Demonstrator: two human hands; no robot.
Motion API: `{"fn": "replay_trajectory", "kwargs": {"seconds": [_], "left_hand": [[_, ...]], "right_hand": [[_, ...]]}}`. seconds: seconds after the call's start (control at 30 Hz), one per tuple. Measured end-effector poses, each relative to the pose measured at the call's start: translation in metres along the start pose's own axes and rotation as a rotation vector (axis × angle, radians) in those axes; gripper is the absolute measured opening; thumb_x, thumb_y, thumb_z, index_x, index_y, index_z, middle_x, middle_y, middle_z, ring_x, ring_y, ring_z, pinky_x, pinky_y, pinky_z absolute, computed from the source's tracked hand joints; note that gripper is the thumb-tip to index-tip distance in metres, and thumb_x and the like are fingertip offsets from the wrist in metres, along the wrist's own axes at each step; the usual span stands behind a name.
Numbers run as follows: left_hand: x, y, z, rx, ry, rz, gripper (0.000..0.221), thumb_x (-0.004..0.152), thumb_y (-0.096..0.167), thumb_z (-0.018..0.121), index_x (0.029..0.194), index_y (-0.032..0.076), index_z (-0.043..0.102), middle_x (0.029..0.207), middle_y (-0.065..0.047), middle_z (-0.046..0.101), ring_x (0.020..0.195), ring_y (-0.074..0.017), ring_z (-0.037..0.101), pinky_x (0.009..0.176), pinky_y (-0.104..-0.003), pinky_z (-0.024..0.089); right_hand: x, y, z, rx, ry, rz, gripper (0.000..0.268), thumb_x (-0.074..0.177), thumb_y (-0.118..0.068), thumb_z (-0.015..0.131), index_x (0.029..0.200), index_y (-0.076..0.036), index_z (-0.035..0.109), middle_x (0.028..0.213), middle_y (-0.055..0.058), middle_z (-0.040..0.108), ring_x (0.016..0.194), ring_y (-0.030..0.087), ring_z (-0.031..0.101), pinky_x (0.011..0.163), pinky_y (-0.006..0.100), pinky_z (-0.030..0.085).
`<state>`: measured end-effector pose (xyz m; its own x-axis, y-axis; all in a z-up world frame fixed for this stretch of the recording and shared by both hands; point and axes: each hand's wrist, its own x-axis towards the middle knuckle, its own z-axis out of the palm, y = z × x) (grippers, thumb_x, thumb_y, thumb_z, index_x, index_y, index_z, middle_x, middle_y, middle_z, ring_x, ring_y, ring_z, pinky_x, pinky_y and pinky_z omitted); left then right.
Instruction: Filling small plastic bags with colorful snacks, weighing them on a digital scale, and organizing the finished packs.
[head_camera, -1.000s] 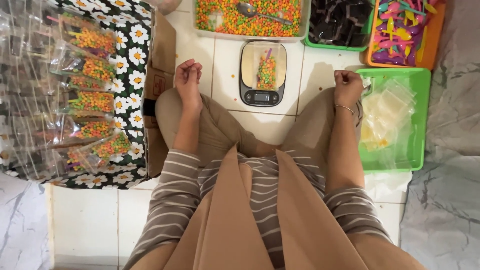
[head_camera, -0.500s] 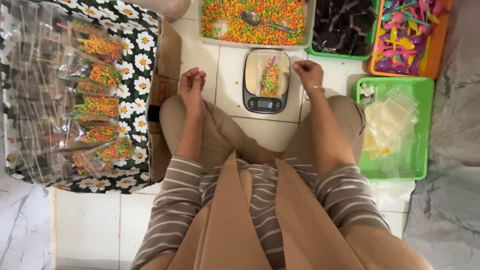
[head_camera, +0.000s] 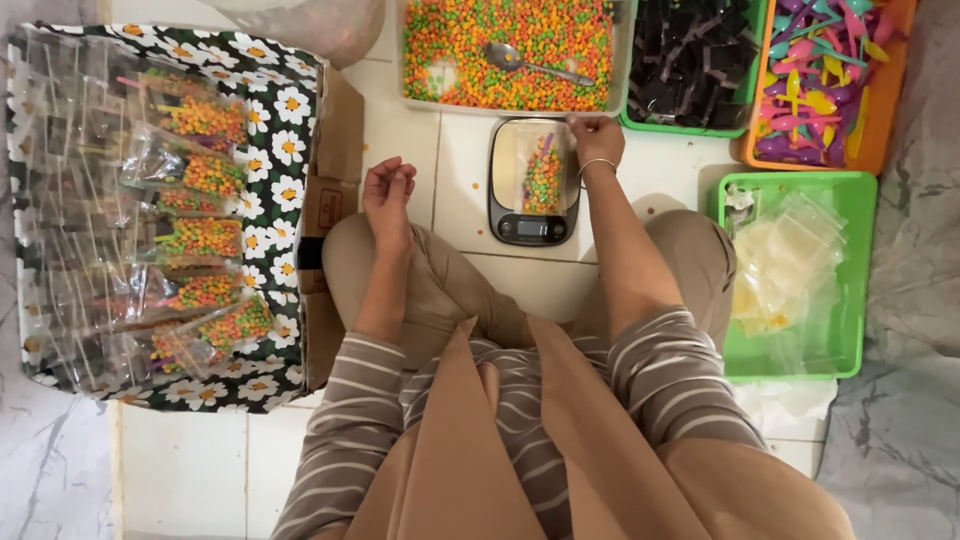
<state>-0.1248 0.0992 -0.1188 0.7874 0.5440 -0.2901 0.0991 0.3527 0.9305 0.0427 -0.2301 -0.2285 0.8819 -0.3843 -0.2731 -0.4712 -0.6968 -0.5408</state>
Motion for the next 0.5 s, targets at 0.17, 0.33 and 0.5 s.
{"fn": "replay_trajectory", "kwargs": {"seconds": [0.17, 0.33, 0.5], "left_hand": [[0.000, 0.000, -0.001, -0.005, 0.001, -0.013, 0.019, 0.100, 0.003, 0.058, 0.116, 0.010, 0.066, 0.101, -0.003, 0.070, 0.098, -0.0122, 0.071, 0.089, -0.027, 0.057], [0.002, -0.001, -0.001, -0.008, 0.006, -0.019, 0.019, 0.100, 0.004, 0.059, 0.116, 0.010, 0.066, 0.101, -0.002, 0.070, 0.098, -0.0119, 0.072, 0.090, -0.028, 0.058], [0.001, -0.002, -0.004, -0.007, -0.008, -0.016, 0.020, 0.100, 0.003, 0.059, 0.116, 0.011, 0.066, 0.101, -0.002, 0.070, 0.098, -0.0117, 0.072, 0.089, -0.027, 0.058]], "right_hand": [[-0.003, -0.001, -0.012, 0.042, 0.059, 0.052, 0.029, 0.077, -0.049, 0.085, 0.090, -0.024, 0.078, 0.079, 0.001, 0.075, 0.094, 0.025, 0.075, 0.087, 0.040, 0.057], [-0.005, 0.000, -0.022, 0.104, 0.056, 0.067, 0.029, 0.080, -0.049, 0.085, 0.089, -0.022, 0.078, 0.081, 0.002, 0.075, 0.094, 0.026, 0.074, 0.086, 0.039, 0.057], [-0.005, -0.001, -0.017, 0.111, 0.007, 0.077, 0.028, 0.078, -0.051, 0.085, 0.089, -0.025, 0.080, 0.082, 0.001, 0.076, 0.096, 0.027, 0.075, 0.086, 0.040, 0.057]]}}
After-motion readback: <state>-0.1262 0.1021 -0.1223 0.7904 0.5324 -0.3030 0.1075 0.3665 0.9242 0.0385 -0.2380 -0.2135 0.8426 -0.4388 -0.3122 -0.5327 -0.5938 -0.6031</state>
